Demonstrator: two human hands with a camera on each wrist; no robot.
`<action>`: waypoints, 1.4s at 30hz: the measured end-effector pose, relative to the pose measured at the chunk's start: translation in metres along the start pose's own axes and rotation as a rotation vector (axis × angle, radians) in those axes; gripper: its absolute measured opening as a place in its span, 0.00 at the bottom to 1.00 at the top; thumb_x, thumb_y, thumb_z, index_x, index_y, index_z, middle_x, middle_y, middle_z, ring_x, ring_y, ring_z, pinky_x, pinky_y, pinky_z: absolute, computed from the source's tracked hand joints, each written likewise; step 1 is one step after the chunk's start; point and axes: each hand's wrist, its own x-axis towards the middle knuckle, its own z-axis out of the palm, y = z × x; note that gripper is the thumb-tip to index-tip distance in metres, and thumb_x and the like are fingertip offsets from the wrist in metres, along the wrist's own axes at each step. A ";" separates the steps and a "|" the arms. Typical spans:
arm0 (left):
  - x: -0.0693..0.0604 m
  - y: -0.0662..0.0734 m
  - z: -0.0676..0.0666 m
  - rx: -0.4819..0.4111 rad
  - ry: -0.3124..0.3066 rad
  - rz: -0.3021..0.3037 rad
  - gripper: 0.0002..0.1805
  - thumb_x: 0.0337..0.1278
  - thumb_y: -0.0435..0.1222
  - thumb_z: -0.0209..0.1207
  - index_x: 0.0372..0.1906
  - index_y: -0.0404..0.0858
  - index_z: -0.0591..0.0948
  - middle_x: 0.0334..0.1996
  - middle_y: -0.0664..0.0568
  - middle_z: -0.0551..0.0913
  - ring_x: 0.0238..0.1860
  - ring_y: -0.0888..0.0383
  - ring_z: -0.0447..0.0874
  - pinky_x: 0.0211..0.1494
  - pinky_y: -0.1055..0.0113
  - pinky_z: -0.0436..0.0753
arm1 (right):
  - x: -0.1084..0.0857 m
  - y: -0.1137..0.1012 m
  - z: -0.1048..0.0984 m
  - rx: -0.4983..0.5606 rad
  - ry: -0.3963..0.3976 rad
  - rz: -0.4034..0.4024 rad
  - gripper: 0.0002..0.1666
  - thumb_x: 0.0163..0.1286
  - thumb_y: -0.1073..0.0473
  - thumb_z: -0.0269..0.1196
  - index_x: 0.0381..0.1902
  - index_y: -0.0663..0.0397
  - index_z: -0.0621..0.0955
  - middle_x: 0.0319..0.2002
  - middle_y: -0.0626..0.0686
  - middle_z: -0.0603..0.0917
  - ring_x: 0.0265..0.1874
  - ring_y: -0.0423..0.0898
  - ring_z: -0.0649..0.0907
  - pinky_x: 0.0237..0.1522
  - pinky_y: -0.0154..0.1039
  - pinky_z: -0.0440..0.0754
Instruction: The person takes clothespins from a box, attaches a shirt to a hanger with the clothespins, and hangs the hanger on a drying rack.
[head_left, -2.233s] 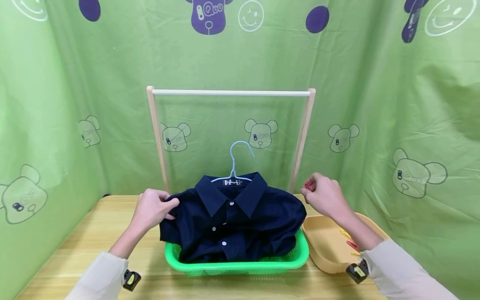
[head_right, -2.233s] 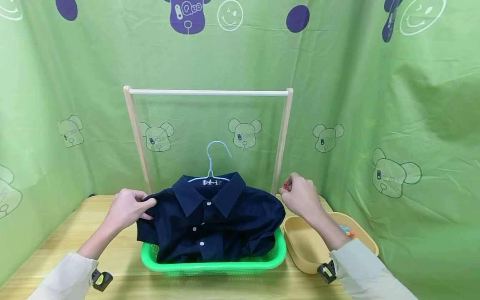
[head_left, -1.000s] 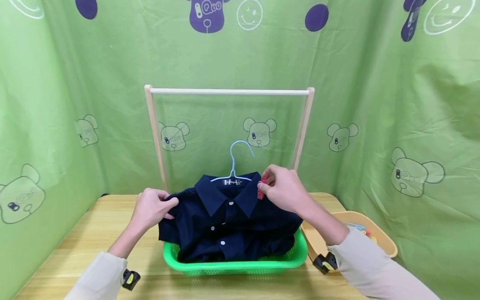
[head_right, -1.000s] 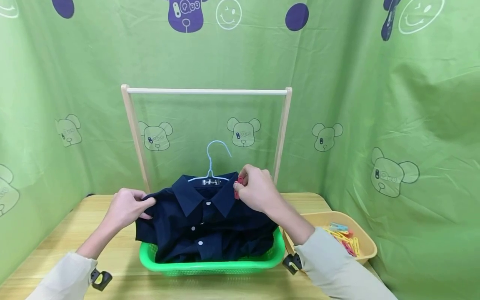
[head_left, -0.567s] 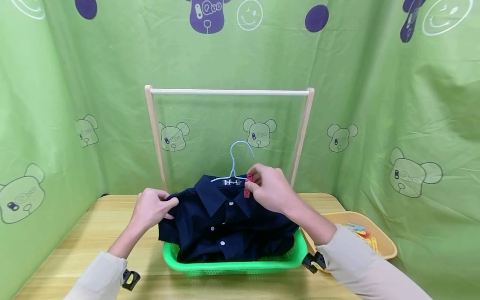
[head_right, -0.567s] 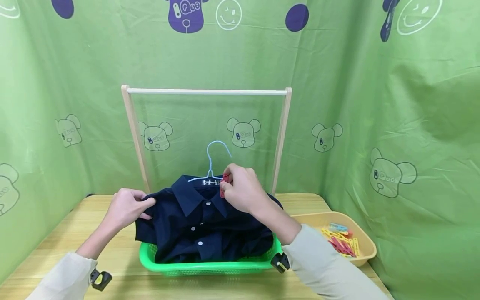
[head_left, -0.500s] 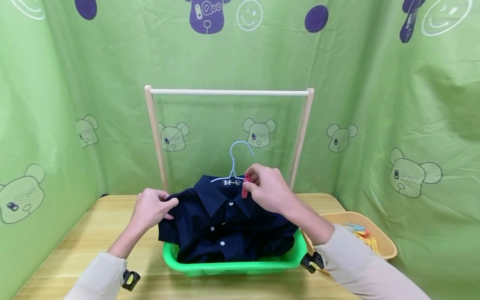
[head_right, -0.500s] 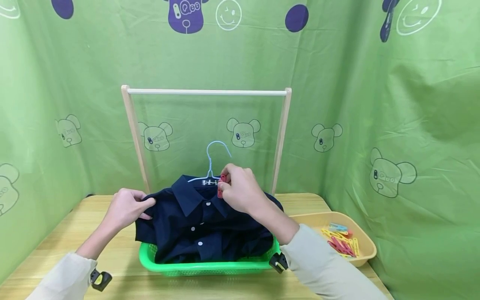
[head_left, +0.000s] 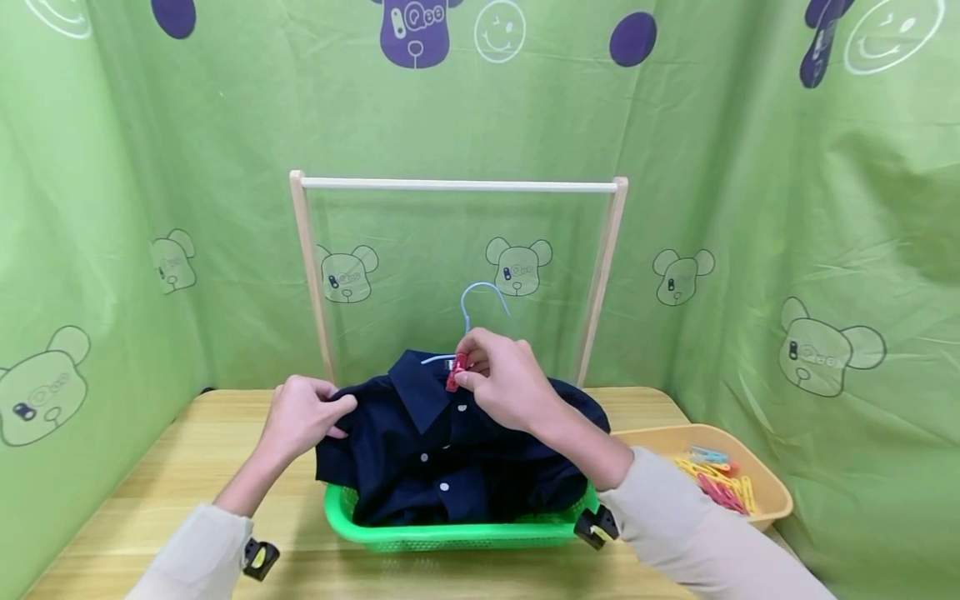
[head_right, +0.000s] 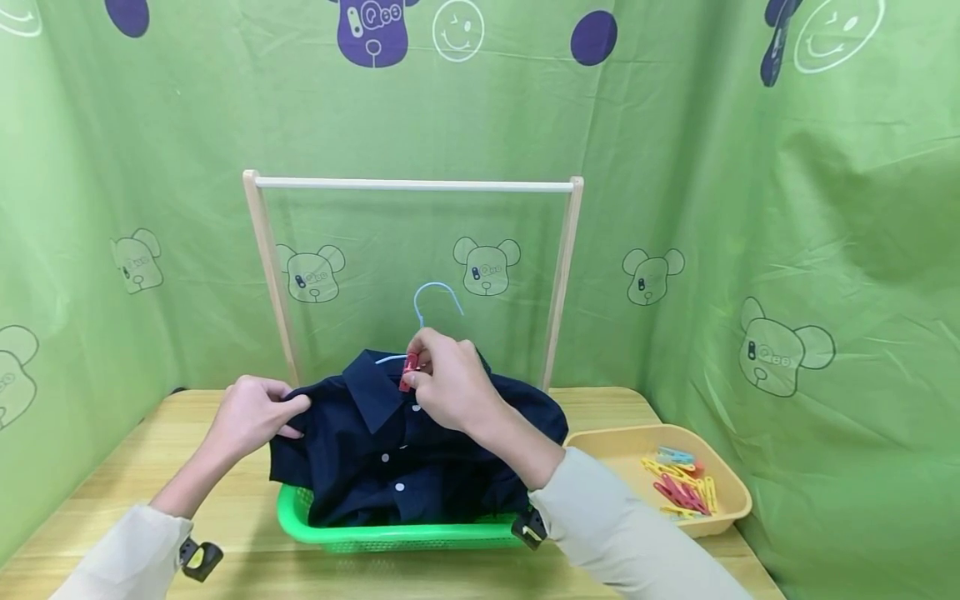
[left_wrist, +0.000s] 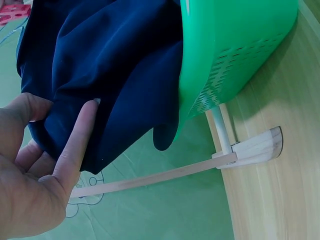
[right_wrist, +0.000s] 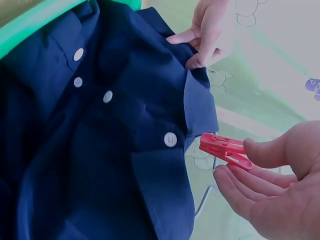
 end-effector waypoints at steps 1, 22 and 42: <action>0.000 0.000 0.000 -0.003 0.000 0.000 0.15 0.54 0.37 0.60 0.15 0.36 0.80 0.12 0.47 0.82 0.20 0.58 0.90 0.19 0.66 0.73 | 0.000 -0.001 0.002 0.008 0.001 -0.003 0.09 0.67 0.66 0.67 0.44 0.57 0.82 0.40 0.51 0.89 0.40 0.44 0.90 0.47 0.41 0.87; 0.003 0.000 0.000 0.010 -0.002 0.013 0.15 0.54 0.37 0.61 0.16 0.37 0.81 0.13 0.49 0.82 0.19 0.60 0.89 0.19 0.66 0.74 | 0.009 -0.019 0.039 0.081 0.089 -0.116 0.10 0.64 0.66 0.70 0.42 0.55 0.83 0.37 0.49 0.89 0.36 0.42 0.88 0.43 0.36 0.85; 0.001 0.003 0.001 0.005 0.002 0.012 0.15 0.55 0.37 0.62 0.16 0.36 0.80 0.11 0.47 0.79 0.20 0.59 0.90 0.19 0.66 0.73 | 0.017 -0.017 0.061 0.051 0.206 -0.253 0.07 0.61 0.70 0.70 0.35 0.56 0.84 0.34 0.49 0.91 0.34 0.41 0.90 0.38 0.33 0.85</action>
